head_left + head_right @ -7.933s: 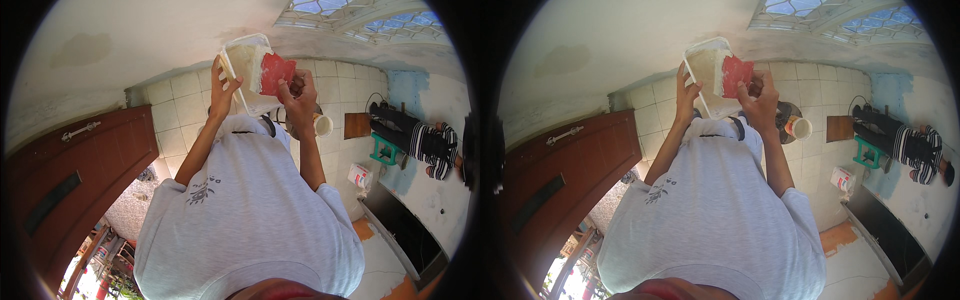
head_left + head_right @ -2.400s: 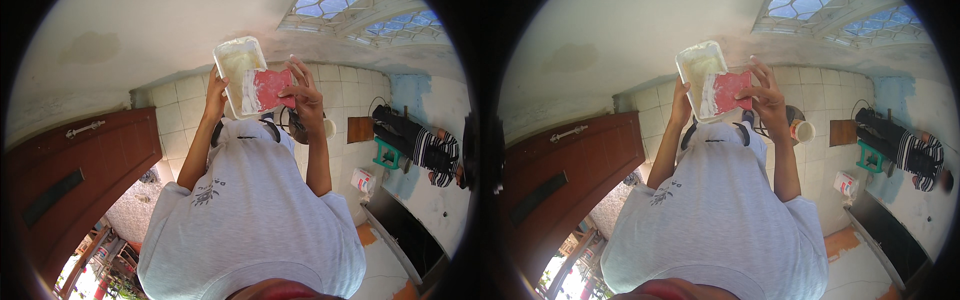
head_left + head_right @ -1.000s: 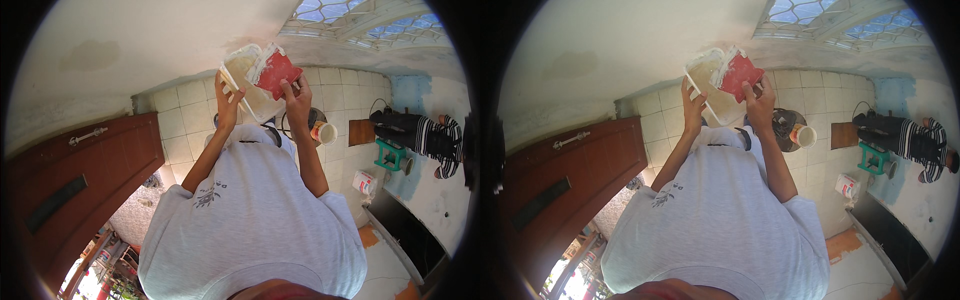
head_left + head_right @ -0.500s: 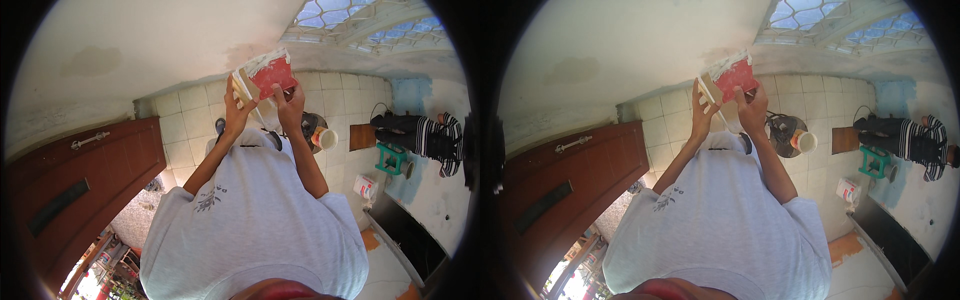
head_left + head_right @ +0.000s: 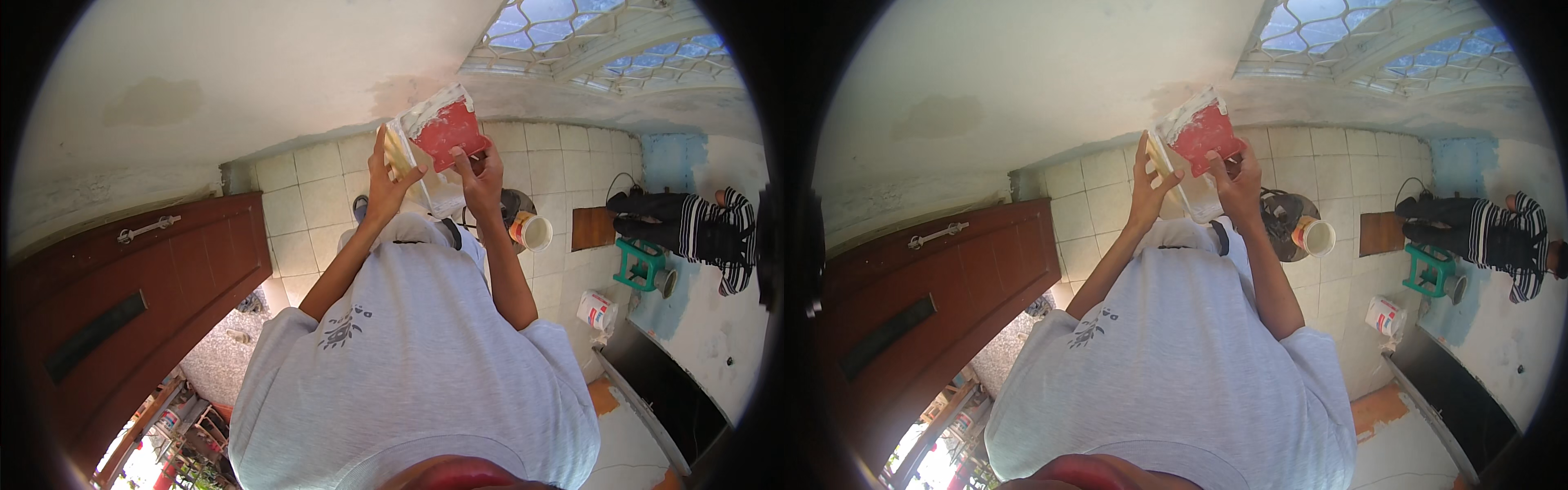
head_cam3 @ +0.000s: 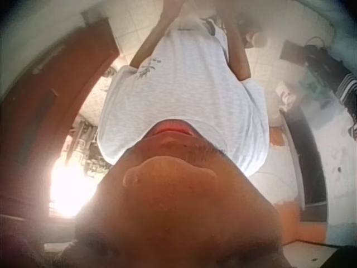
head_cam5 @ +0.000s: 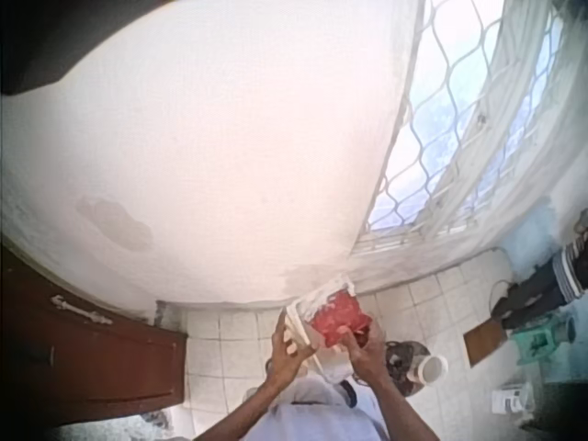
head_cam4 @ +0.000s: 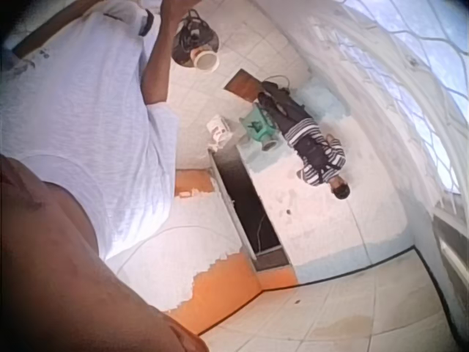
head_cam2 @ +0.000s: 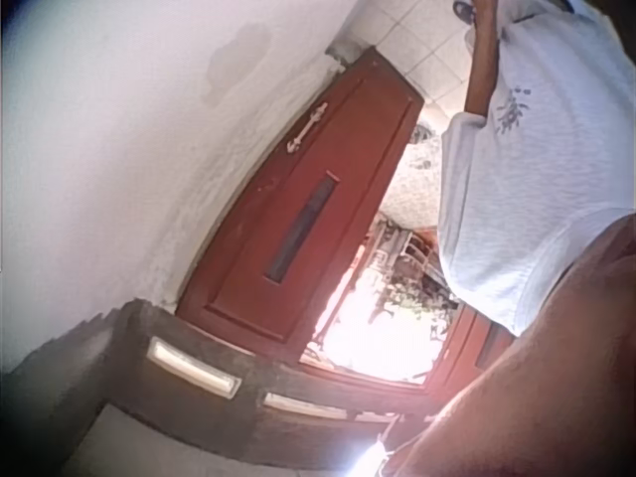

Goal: The person applies wall putty to a wall surface using a scraper, repeatedly scooping the putty from a plastic container and smoothing it over the wall.

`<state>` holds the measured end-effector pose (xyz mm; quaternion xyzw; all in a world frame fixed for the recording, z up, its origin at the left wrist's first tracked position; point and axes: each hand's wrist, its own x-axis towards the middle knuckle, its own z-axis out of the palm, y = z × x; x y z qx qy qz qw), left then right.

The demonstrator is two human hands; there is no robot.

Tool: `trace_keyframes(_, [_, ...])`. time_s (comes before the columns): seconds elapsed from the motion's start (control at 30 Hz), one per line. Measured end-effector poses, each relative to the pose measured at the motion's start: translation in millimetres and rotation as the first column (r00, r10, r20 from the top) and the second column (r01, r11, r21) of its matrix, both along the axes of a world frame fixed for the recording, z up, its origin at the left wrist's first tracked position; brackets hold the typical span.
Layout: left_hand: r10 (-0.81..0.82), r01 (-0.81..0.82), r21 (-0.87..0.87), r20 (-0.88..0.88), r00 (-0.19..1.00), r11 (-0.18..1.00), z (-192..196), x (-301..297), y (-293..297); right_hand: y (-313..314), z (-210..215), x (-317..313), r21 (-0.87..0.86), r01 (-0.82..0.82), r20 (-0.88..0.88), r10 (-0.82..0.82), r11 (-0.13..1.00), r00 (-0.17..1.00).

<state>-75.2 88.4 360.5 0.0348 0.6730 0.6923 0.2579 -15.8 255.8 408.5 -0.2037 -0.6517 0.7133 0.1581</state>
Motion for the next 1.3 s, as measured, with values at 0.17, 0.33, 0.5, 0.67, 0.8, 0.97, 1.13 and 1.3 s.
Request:
trace_keyframes(0.17, [-0.019,0.014,0.072,0.068,0.998,0.997,-8,-5,-14,10,-3,6,-0.042,0.014,-0.004,-0.014,0.999,1.000])
trace_keyframes(0.33, [0.041,-0.080,0.150,0.248,0.968,0.985,7,-7,-19,18,16,15,0.062,-0.038,-0.029,0.040,0.997,0.999])
trace_keyframes(0.5, [0.106,-0.086,0.327,-0.042,0.993,0.941,-20,-8,-19,-12,40,5,0.607,-0.288,0.229,0.185,0.740,0.956])
trace_keyframes(0.67, [0.116,-0.066,0.426,-0.092,0.989,0.902,-23,-8,-19,-35,47,-11,0.612,-0.329,0.185,0.275,0.719,0.944])
trace_keyframes(0.8, [0.098,-0.044,0.403,-0.114,0.989,0.914,-19,2,-20,-37,44,-12,0.575,-0.414,0.207,0.365,0.705,0.908])
trace_keyframes(0.97, [0.103,-0.062,0.398,-0.082,0.991,0.915,-26,3,-27,-38,50,-9,0.507,-0.488,0.226,0.437,0.710,0.871])
trace_keyframes(1.13, [0.123,-0.063,0.413,-0.121,0.985,0.909,-23,3,-29,-28,57,-6,0.485,-0.471,0.181,0.442,0.737,0.879])
trace_keyframes(1.3, [0.181,-0.132,0.469,-0.062,0.981,0.873,-27,3,-34,-26,68,3,0.599,-0.286,0.123,0.267,0.748,0.956])
